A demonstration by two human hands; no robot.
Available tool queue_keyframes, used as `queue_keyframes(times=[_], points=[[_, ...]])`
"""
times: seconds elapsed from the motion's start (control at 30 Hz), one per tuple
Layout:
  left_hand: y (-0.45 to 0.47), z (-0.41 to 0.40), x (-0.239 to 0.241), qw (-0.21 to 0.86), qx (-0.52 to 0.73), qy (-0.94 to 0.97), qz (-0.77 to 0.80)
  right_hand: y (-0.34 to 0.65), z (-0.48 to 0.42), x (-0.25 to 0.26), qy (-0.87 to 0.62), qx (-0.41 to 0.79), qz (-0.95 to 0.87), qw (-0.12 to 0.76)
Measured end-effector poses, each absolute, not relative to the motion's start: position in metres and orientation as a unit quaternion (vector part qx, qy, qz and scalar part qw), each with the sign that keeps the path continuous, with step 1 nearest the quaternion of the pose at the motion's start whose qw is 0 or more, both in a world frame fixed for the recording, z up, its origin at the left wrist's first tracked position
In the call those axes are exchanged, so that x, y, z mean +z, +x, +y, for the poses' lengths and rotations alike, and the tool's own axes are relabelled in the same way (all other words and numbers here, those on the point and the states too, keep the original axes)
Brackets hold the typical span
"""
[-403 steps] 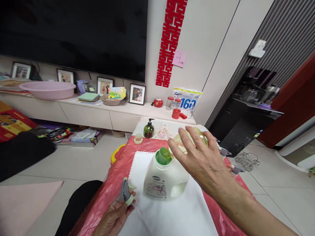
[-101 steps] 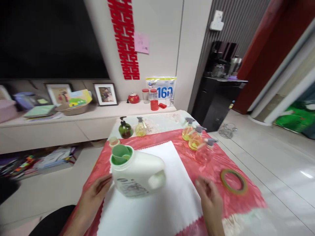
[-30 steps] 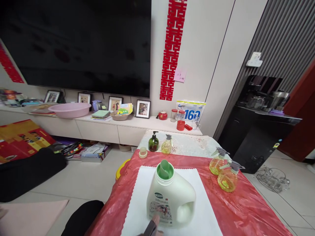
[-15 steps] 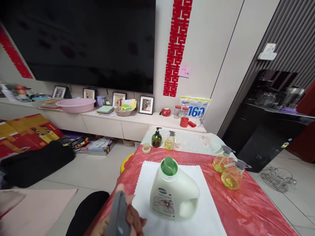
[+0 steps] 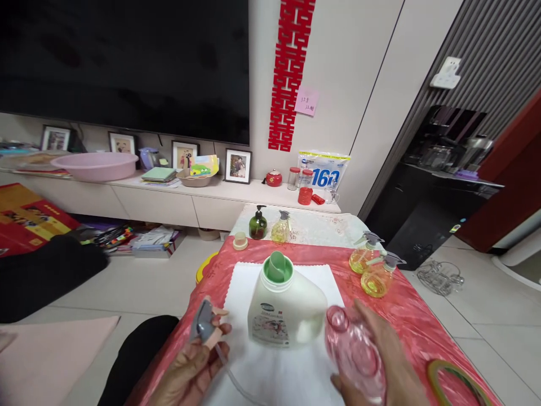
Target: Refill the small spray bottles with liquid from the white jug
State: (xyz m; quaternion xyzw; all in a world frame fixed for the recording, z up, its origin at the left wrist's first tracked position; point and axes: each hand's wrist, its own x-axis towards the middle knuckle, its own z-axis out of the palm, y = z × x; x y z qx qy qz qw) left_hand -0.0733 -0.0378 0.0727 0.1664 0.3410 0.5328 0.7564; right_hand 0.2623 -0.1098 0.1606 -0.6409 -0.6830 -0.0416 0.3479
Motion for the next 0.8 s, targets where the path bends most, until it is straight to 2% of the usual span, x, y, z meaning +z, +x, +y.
queue_keyframes(times=[0.07, 0.23, 0.5, 0.8], points=[[-0.065, -0.044, 0.054, 0.772, 0.518, 0.161, 0.332, 0.258, -0.091, 0.188, -0.613, -0.127, -0.701, 0.342], [-0.067, -0.048, 0.029, 0.791, 0.500, 0.169, 0.311, 0.238, -0.052, 0.235, -0.553, -0.221, -0.744, 0.301], [-0.074, -0.049, 0.012, 0.800, 0.504, 0.146, 0.292, 0.236, -0.031, 0.260, -0.524, -0.339, -0.767, 0.148], [-0.075, -0.047, 0.004, 0.813, 0.494, 0.151, 0.270, 0.218, -0.024, 0.282, -0.501, -0.390, -0.766, 0.099]])
